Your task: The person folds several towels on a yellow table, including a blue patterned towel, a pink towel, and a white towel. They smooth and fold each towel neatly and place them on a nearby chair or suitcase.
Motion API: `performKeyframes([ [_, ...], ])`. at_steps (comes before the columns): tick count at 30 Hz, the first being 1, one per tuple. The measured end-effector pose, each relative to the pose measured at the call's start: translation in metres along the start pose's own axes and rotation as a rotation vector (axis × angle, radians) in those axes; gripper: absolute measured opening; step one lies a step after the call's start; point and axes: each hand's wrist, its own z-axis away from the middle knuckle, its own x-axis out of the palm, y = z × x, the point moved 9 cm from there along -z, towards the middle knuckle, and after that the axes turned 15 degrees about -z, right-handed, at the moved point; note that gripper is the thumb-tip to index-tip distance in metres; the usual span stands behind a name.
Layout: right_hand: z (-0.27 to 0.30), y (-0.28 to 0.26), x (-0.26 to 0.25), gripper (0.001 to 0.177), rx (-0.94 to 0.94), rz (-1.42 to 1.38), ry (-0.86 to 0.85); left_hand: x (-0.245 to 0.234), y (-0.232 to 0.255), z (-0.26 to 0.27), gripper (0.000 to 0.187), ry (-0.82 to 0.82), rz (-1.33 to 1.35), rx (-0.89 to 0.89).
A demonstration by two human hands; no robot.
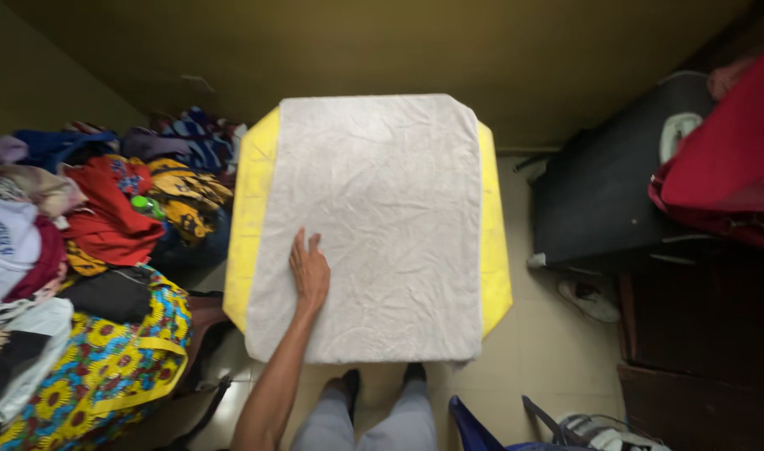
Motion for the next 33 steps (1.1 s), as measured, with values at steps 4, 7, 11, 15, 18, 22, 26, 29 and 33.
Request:
performKeyframes([
  [4,0.003,0.013,-0.019,0.038,-0.001,-0.006,0.012,0.007,0.002,-0.001,0.038,0.018,0.058,0.014],
  [7,0.013,0.01,-0.015,0.039,0.013,0.001,0.018,0.005,-0.005,-0.009,0.038,0.001,0.047,0.02],
  [11,0.026,0.008,-0.005,0.041,0.033,0.031,0.023,0.002,-0.015,-0.004,0.04,-0.029,0.082,-0.014],
  [15,0.031,0.0,0.021,0.043,-0.001,0.056,0.019,-0.002,-0.008,-0.016,0.045,0.032,0.071,0.001],
  [18,0.056,0.008,0.021,0.045,-0.004,0.164,0.025,0.001,0.0,0.0,0.045,0.0,0.092,0.057],
  [22,0.063,-0.052,0.063,0.047,-0.255,0.427,0.01,-0.003,0.005,-0.013,0.049,-0.013,0.062,0.073],
  [26,0.028,-0.207,0.174,0.047,-1.121,0.526,0.121,-0.003,-0.011,-0.021,0.05,-0.021,-0.002,0.115],
  [29,-0.033,-0.267,0.217,0.052,-1.052,0.672,0.154,-0.001,-0.041,-0.029,0.05,-0.034,-0.081,0.087],
  [33,-0.063,-0.284,0.23,0.06,-0.963,0.708,0.283,-0.018,-0.1,-0.031,0.052,0.057,-0.115,-0.075],
])
